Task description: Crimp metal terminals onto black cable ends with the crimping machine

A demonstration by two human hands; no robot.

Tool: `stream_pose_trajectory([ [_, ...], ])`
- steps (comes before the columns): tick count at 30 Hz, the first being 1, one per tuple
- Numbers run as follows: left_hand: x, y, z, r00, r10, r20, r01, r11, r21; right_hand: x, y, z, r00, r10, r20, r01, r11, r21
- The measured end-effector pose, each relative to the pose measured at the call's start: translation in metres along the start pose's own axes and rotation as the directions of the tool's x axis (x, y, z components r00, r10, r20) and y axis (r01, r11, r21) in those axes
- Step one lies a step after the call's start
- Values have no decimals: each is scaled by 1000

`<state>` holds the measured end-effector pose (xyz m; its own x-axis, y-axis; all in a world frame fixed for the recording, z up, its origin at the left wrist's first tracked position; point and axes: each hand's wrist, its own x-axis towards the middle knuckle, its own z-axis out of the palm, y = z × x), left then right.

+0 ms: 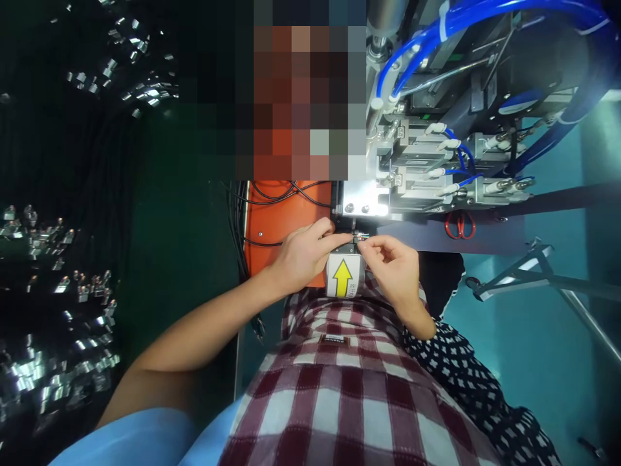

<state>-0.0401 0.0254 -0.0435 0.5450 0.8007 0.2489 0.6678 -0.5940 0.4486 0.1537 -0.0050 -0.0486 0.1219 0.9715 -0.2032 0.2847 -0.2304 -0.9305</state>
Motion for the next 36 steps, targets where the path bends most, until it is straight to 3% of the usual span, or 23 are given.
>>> stream_pose_trajectory([
  [4,1,0,-1,1000,18,-18,-18,1000,-20,2,-3,-5,973,-222,-70,196,943,-268],
  [8,1,0,0,1000,17,-20,-18,1000,-23,9,4,-9,948,-319,-9,304,912,-275],
  [13,1,0,0,1000,1,-25,-2,999,-43,23,14,-13,968,-218,125,222,975,-17],
  [16,2,1,-1,999,18,-27,-19,1000,-18,27,16,-14,973,-178,147,177,984,20],
  [23,0,14,-6,1000,4,20,-10,938,348,27,18,-15,975,24,220,-62,984,168],
  [28,1,17,-8,983,-73,169,18,953,304,25,17,0,984,80,158,-125,946,300],
  [32,4,18,-8,978,-62,201,20,979,201,24,18,7,981,103,166,-163,900,404],
  [36,7,20,-5,976,-25,217,-6,990,142,24,18,6,984,81,161,-140,907,398],
])
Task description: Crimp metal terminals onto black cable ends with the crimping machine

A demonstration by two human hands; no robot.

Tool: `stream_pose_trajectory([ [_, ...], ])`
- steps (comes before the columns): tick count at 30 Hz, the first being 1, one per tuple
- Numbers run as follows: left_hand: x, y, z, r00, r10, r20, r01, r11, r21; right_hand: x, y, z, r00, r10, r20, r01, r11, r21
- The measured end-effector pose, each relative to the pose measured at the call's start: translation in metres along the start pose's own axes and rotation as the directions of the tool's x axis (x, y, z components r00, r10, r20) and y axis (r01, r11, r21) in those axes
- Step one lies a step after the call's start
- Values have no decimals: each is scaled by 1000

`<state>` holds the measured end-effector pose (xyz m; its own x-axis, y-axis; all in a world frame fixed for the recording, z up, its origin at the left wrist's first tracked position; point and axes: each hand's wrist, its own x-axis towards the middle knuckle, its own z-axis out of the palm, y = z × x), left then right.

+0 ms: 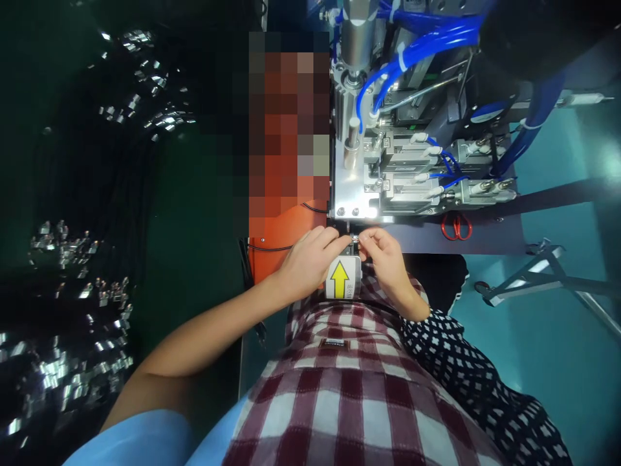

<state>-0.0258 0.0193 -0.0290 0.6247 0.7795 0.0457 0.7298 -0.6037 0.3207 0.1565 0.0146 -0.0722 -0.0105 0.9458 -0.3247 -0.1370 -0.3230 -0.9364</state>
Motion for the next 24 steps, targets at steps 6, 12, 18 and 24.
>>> stream_pose_trajectory([
  [6,0,1,4,1000,-26,3,26,999,41,-3,3,1,997,-79,-9,78,995,-69],
  [12,-4,6,6,999,-35,2,35,997,68,-5,8,4,997,-62,-51,59,997,-47],
  [18,-3,2,15,991,-44,-124,41,999,-31,3,6,0,983,178,41,-183,964,194],
  [24,-25,1,12,955,-183,-231,123,960,-252,-1,8,-4,993,121,12,-122,983,134],
])
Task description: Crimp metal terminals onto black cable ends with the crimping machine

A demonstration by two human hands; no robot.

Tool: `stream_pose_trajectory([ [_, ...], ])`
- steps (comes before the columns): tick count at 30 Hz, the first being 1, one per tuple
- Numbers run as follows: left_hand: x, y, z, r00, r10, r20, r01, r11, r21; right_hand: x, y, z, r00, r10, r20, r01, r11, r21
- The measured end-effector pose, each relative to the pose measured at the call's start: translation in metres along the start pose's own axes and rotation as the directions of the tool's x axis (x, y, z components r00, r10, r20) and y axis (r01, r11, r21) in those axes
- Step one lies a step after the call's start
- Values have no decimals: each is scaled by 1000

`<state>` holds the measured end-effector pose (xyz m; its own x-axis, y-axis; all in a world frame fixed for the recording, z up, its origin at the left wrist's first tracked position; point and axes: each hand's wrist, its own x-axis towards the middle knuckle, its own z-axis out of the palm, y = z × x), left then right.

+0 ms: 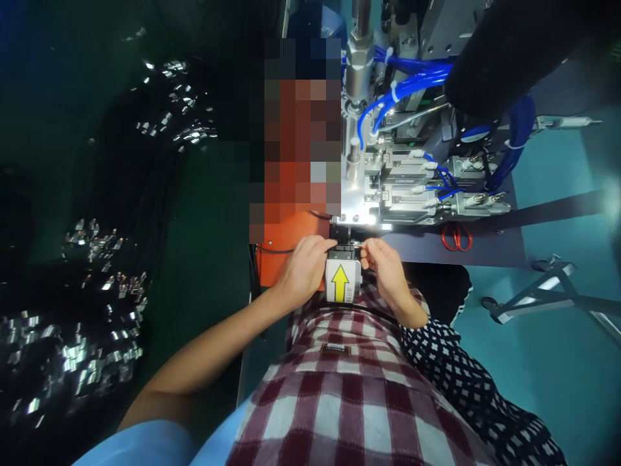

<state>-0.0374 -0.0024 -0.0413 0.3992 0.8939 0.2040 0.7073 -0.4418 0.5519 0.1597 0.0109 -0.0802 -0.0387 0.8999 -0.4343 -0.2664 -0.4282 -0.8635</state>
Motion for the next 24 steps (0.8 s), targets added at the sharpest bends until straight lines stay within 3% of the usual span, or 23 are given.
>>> stream_pose_trajectory([
  [4,-28,2,-10,991,-127,-49,134,975,178,-3,0,3,998,-65,21,66,995,-73],
  [8,-44,-3,-13,986,-167,-7,160,931,329,-1,0,1,993,-102,65,109,988,-109],
  [17,-43,-6,-10,987,-162,-15,156,914,375,5,-1,-6,987,-116,111,131,982,-135],
  [24,-44,-6,-7,988,-152,-33,153,916,371,-1,5,-25,994,-103,-27,100,991,-92],
])
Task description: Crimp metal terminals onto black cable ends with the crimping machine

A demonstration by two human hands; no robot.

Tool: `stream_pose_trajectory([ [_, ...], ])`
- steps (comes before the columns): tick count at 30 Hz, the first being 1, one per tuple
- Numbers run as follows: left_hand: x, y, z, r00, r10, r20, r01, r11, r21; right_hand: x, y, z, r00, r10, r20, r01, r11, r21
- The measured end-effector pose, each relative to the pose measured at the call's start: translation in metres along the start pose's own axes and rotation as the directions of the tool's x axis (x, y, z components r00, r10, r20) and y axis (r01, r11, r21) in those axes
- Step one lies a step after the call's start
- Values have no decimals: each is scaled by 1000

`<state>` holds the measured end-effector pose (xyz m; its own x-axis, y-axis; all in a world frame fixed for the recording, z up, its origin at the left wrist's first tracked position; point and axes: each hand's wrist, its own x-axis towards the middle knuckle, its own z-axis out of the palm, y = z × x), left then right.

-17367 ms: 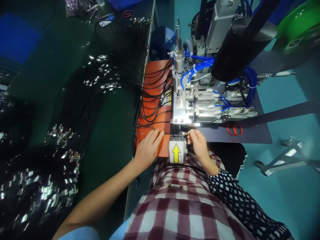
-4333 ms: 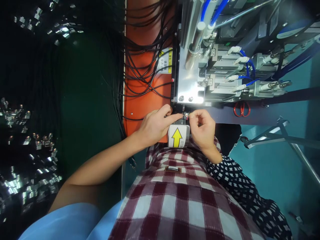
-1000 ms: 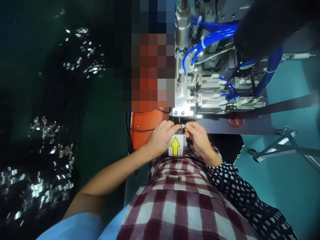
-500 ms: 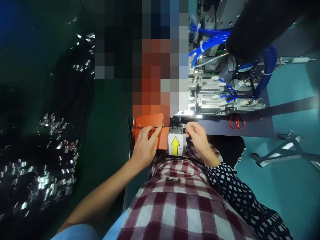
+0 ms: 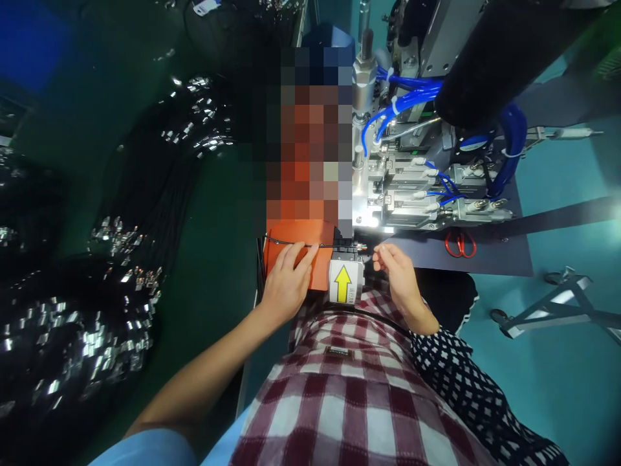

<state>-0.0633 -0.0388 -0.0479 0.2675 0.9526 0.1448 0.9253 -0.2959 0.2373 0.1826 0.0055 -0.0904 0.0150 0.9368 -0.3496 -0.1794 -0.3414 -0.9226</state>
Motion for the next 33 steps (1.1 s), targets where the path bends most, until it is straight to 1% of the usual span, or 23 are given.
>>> stream_pose_trajectory([
  [5,-5,0,-2,1000,-10,22,10,1000,-5,-2,2,-15,997,28,-78,-27,1000,13],
  [7,-1,-1,-4,999,-14,47,14,1000,-4,-2,1,-20,995,30,-96,-29,999,16],
  [9,14,-3,-4,998,-22,63,22,1000,-4,-2,-1,-23,993,39,-115,-37,999,24],
  [12,52,-8,-2,999,-10,40,12,999,-39,-2,-5,-25,988,37,-152,-33,999,30],
  [14,79,-16,-2,998,50,44,-46,994,-102,-1,-8,-24,986,23,-163,-19,999,27],
  [16,95,-26,-7,993,107,49,-99,984,-149,-1,-10,-25,987,18,-161,-14,1000,28],
  [17,97,-32,-13,988,148,50,-137,974,-178,-2,-10,-27,987,21,-162,-16,999,30],
  [19,90,-44,-27,968,244,50,-229,951,-206,-3,-11,-31,986,33,-165,-27,999,38],
  [20,82,-50,-36,953,299,57,-284,941,-187,-5,-11,-33,985,39,-169,-32,999,43],
  [21,74,-57,-46,935,345,79,-334,934,-130,-6,-12,-36,984,44,-173,-36,998,49],
  [22,67,-64,-55,917,381,115,-380,924,-34,-7,-12,-38,983,48,-177,-39,998,54],
  [24,57,-78,-70,886,411,213,-447,879,166,-9,-14,-40,983,57,-176,-48,997,57],
  [25,55,-84,-76,872,413,261,-472,850,233,-10,-15,-40,983,61,-171,-52,997,58],
  [26,56,-90,-81,857,416,304,-496,824,273,-10,-16,-39,984,66,-163,-57,997,60],
  [28,60,-98,-86,831,435,346,-535,795,286,-11,-20,-37,987,70,-147,-61,996,65],
  [29,63,-101,-88,824,457,336,-550,790,273,-12,-22,-36,988,67,-140,-58,996,68],
  [30,65,-102,-89,823,486,295,-558,790,256,-13,-24,-35,989,61,-137,-52,996,70],
  [31,66,-101,-89,826,517,226,-562,792,240,-15,-26,-35,990,53,-133,-44,997,67],
  [33,66,-94,-88,822,569,38,-563,798,216,-18,-29,-36,991,28,-133,-22,999,48],
])
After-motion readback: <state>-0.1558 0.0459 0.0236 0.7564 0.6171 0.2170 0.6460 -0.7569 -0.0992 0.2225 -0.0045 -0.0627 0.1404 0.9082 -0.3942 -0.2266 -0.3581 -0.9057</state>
